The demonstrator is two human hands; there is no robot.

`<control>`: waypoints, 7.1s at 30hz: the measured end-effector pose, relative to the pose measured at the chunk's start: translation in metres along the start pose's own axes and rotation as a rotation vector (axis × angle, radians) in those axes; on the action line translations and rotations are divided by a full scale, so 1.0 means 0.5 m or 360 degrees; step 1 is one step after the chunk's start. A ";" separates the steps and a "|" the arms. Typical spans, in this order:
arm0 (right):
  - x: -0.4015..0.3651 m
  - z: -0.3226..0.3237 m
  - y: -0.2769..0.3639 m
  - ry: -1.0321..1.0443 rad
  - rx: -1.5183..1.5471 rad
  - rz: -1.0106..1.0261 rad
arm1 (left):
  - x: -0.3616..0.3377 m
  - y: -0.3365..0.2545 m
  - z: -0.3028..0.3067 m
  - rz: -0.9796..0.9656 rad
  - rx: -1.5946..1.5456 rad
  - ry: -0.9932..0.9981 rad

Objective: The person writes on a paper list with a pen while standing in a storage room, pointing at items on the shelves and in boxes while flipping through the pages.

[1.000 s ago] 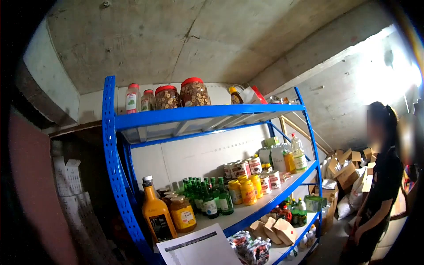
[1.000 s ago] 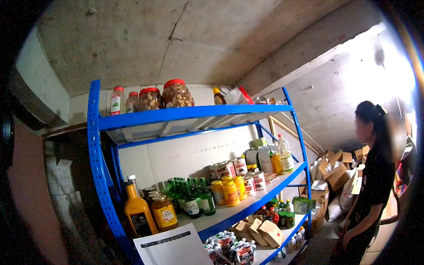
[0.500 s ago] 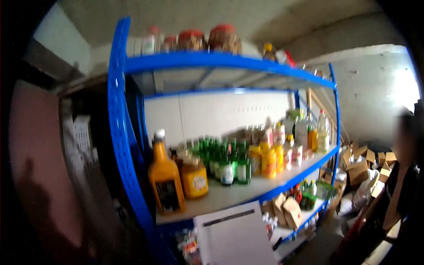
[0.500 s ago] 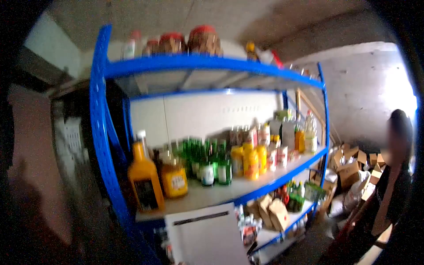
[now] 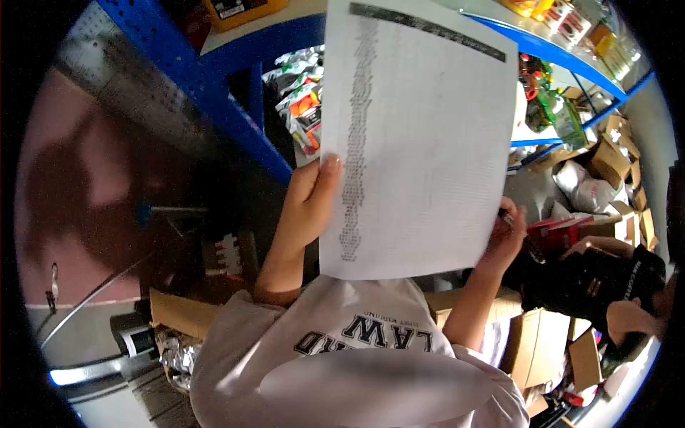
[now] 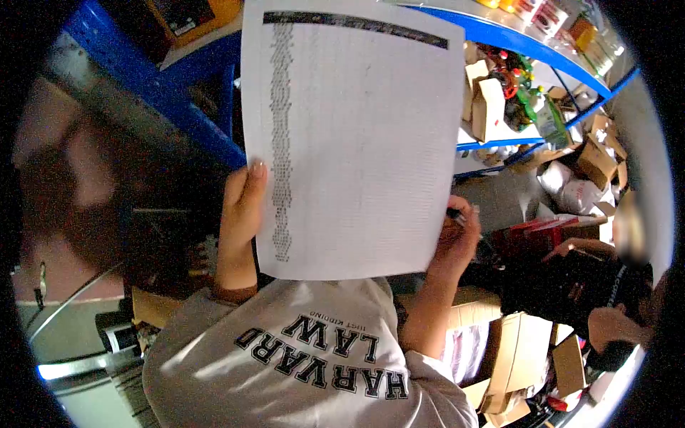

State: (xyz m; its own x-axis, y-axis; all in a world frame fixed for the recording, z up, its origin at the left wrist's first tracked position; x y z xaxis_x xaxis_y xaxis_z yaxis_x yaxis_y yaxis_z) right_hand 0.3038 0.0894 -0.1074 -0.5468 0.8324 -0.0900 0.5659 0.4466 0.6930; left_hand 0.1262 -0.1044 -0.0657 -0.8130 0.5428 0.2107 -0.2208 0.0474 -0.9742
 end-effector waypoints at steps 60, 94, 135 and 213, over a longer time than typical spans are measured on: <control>-0.035 -0.003 0.106 -0.0178 -0.1174 0.0790 | 0.008 -0.110 -0.051 -0.0492 0.0348 -0.0057; -0.018 -0.011 -0.002 -0.0231 -0.0988 0.0186 | 0.191 0.048 -0.032 -0.0431 0.0359 -0.0130; -0.305 -0.206 -0.086 0.0035 -0.1693 0.0338 | 0.170 0.196 0.167 -0.0171 0.0035 0.0508; -0.832 0.099 0.076 -0.1406 -0.0939 0.1597 | -0.386 -0.099 -0.237 -0.0187 -0.0446 0.2328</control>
State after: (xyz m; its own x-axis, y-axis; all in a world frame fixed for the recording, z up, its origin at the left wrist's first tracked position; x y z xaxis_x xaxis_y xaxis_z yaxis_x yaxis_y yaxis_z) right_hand 0.5830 -0.2236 -0.0791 0.5884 0.7300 0.3476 0.0246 -0.4458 0.8948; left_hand 0.3576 -0.1121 -0.0679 0.4845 0.8547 0.1862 0.0008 0.2124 -0.9772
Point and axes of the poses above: each hand's wrist, its own x-axis towards the middle knuckle, its own z-axis out of the back of the hand, y = z × x, the point moved 5 cm from there along x, towards the middle knuckle, and after that the axes turned 5 degrees about x, right-handed, at the moved point
